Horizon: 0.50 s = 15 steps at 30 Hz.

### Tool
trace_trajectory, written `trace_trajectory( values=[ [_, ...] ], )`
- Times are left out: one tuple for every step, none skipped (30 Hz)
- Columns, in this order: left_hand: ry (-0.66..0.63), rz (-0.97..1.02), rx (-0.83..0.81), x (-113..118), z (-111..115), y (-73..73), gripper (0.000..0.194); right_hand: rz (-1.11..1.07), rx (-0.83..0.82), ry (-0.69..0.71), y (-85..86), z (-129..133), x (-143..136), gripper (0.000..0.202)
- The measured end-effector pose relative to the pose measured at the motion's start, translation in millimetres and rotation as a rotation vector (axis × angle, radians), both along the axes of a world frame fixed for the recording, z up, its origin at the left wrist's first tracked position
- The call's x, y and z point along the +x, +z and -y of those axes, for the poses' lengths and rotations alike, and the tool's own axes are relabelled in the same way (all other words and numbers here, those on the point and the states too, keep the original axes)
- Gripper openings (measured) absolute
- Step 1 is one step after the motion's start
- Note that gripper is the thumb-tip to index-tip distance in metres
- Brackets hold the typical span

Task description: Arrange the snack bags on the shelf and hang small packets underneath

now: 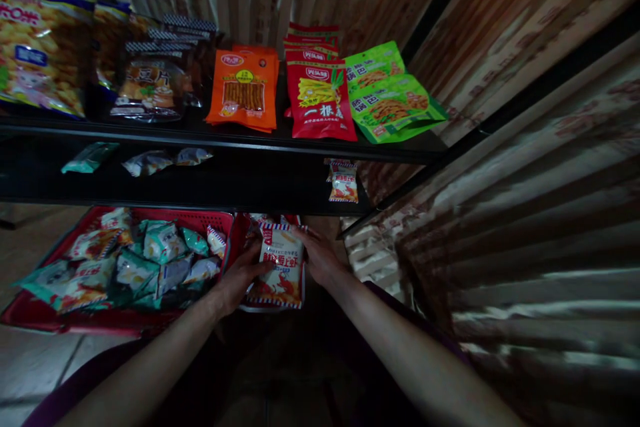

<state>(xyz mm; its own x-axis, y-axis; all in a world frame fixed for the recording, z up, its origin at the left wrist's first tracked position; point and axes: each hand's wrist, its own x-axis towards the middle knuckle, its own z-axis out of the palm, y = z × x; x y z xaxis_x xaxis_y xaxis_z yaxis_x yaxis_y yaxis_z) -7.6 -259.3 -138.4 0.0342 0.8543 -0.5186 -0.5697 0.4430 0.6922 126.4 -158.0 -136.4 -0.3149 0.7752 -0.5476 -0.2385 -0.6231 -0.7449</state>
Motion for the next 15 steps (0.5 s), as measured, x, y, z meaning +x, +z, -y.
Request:
trace_trajectory(
  values=[
    [-0.006, -0.016, -0.011, 0.6, 1.2, -0.5, 0.053, -0.019, -0.012, -0.01, -0.8, -1.0, 0.1, 0.04],
    [-0.014, -0.032, -0.024, 1.3, 2.8, -0.9, 0.049, -0.037, -0.012, -0.018, -1.3, -1.7, 0.2, 0.039],
    [-0.023, -0.046, -0.035, 2.3, 4.9, -1.3, 0.045, -0.048, 0.0, -0.026, -1.6, -2.0, 0.5, 0.037],
    [-0.03, -0.054, -0.047, 3.6, 7.2, -1.8, 0.042, -0.05, 0.021, -0.031, -1.7, -2.1, 0.9, 0.035],
    [-0.032, -0.054, -0.056, 5.0, 9.6, -2.7, 0.039, -0.046, 0.046, -0.028, -1.7, -2.0, 1.5, 0.034],
    [-0.033, -0.046, -0.062, 6.4, 11.9, -4.0, 0.036, -0.039, 0.069, -0.023, -1.6, -1.8, 2.3, 0.033],
    [-0.032, -0.034, -0.062, 7.7, 13.6, -5.6, 0.035, -0.03, 0.086, -0.013, -1.5, -1.6, 3.2, 0.032],
    [-0.029, -0.022, -0.054, 8.4, 14.2, -7.4, 0.034, -0.019, 0.094, 0.0, -1.4, -1.4, 4.1, 0.032],
    [-0.016, -0.013, -0.041, 8.4, 13.2, -9.5, 0.034, -0.012, 0.094, 0.018, -1.5, -1.2, 5.1, 0.032],
    [-0.002, -0.008, -0.024, 7.4, 10.3, -11.7, 0.034, -0.007, 0.082, 0.035, -2.0, -0.9, 5.9, 0.033],
    [0.02, -0.01, -0.003, 5.2, 5.1, -13.9, 0.035, 0.001, 0.061, 0.053, -2.9, -0.7, 6.8, 0.035],
    [0.05, -0.022, 0.016, 2.0, -2.5, -16.1, 0.035, 0.013, 0.039, 0.068, -4.4, -0.6, 7.6, 0.036],
    [0.075, -0.034, 0.034, -2.1, -12.4, -18.3, 0.036, 0.029, 0.022, 0.078, -6.6, -0.9, 8.5, 0.037],
    [0.117, -0.058, 0.058, -6.6, -24.2, -20.5, 0.037, 0.05, 0.013, 0.082, -9.5, -1.9, 9.4, 0.037],
    [0.142, -0.097, 0.056, -11.2, -37.5, -22.6, 0.037, 0.073, 0.007, 0.081, -12.9, -3.8, 10.6, 0.036]
  ],
)
